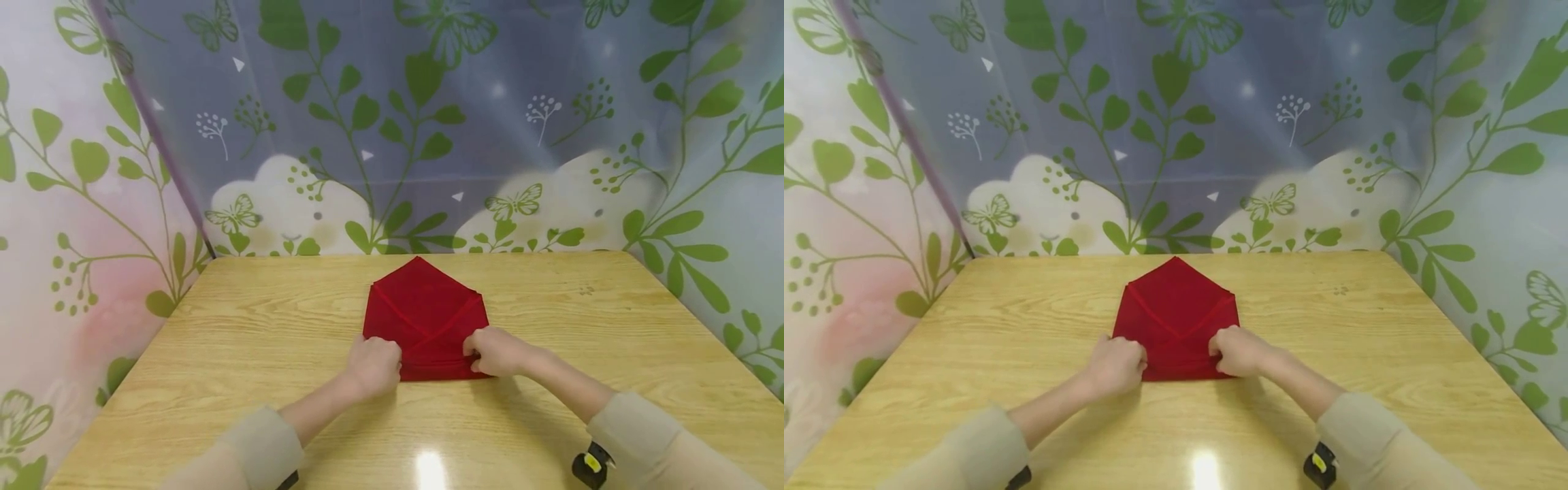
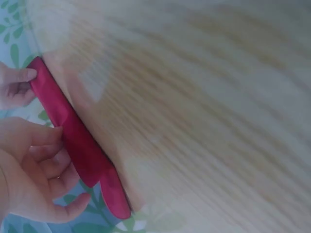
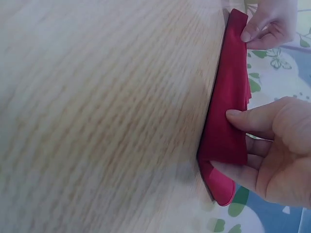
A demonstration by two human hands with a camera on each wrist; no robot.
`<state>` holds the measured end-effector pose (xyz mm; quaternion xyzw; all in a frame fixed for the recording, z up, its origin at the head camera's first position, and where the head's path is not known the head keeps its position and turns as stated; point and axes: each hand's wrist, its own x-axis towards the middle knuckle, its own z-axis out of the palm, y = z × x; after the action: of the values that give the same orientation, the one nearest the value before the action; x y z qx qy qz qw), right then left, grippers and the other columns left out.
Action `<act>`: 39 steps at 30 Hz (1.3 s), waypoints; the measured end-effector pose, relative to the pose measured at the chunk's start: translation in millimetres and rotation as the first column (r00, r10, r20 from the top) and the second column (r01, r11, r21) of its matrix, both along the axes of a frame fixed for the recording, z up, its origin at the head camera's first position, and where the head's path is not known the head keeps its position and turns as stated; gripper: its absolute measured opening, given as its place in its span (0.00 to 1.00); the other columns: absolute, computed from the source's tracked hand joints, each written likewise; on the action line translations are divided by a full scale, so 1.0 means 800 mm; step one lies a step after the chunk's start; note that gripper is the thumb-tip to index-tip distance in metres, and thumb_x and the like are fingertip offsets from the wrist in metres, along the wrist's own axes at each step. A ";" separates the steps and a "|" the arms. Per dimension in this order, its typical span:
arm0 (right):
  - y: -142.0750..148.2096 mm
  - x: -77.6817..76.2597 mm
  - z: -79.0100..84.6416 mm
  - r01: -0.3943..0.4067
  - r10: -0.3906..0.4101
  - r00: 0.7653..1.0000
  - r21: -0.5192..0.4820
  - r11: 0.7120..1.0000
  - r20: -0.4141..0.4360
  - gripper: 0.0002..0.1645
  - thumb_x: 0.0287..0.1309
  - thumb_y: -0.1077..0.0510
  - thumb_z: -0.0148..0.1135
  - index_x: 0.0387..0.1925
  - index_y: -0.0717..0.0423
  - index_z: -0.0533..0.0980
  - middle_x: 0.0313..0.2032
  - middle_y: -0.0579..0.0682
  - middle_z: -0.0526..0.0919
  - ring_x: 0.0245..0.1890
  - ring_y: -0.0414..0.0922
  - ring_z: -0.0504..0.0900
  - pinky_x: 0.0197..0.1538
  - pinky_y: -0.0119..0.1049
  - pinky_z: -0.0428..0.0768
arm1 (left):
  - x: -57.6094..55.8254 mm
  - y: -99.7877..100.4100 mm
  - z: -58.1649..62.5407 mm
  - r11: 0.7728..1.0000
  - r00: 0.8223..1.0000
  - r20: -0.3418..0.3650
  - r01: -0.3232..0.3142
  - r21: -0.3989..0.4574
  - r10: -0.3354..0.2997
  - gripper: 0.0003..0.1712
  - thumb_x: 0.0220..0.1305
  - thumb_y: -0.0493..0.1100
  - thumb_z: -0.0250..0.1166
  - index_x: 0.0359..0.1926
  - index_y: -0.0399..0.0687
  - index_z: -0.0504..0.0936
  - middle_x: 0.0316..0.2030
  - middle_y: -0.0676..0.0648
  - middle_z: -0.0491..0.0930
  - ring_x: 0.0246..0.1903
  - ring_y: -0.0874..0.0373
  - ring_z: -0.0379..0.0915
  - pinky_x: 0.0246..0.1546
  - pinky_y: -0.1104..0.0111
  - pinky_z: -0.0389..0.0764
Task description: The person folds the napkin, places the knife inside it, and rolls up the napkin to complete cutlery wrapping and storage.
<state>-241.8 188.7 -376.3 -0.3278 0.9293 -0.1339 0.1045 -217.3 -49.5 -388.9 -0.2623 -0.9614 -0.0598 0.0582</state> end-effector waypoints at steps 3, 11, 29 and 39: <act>0.000 0.000 -0.001 0.009 -0.009 1.000 -0.013 1.000 -0.016 0.05 0.48 0.68 0.64 0.31 0.63 0.81 0.32 0.51 0.83 0.34 0.48 0.80 0.39 0.40 0.77 | -0.001 0.000 -0.003 1.000 1.000 -0.003 -0.022 0.010 0.022 0.24 0.52 0.35 0.60 0.07 0.53 0.60 0.07 0.57 0.56 0.14 0.62 0.58 0.27 0.63 0.62; -0.007 0.010 -0.003 0.022 -0.018 0.995 0.031 0.999 -0.102 0.08 0.50 0.71 0.60 0.33 0.66 0.82 0.33 0.57 0.83 0.39 0.55 0.80 0.42 0.44 0.78 | -0.003 0.005 -0.007 0.998 0.998 0.033 -0.052 -0.030 0.053 0.22 0.50 0.33 0.58 0.07 0.52 0.60 0.10 0.55 0.59 0.19 0.58 0.59 0.27 0.64 0.61; -0.007 0.019 -0.036 0.057 -0.049 0.942 0.012 0.998 -0.332 0.07 0.47 0.75 0.57 0.27 0.65 0.78 0.26 0.57 0.78 0.30 0.52 0.79 0.34 0.41 0.78 | 0.004 0.003 -0.024 0.926 0.882 -0.379 0.143 -0.349 -0.279 0.12 0.50 0.37 0.62 0.14 0.52 0.74 0.17 0.52 0.69 0.25 0.56 0.67 0.47 0.49 0.64; -0.008 0.015 -0.034 0.039 -0.034 0.885 0.002 0.999 -0.463 0.09 0.47 0.72 0.60 0.24 0.58 0.71 0.22 0.49 0.76 0.24 0.46 0.72 0.30 0.35 0.72 | 0.005 0.004 -0.020 0.888 0.834 -0.399 0.212 -0.407 -0.382 0.19 0.47 0.38 0.61 0.07 0.52 0.64 0.11 0.53 0.62 0.17 0.59 0.57 0.41 0.56 0.64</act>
<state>-229.9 182.2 -403.4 -0.3322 0.9341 -0.0486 -0.1210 -213.6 -46.0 -404.8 -0.4232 -0.8599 0.1670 0.2315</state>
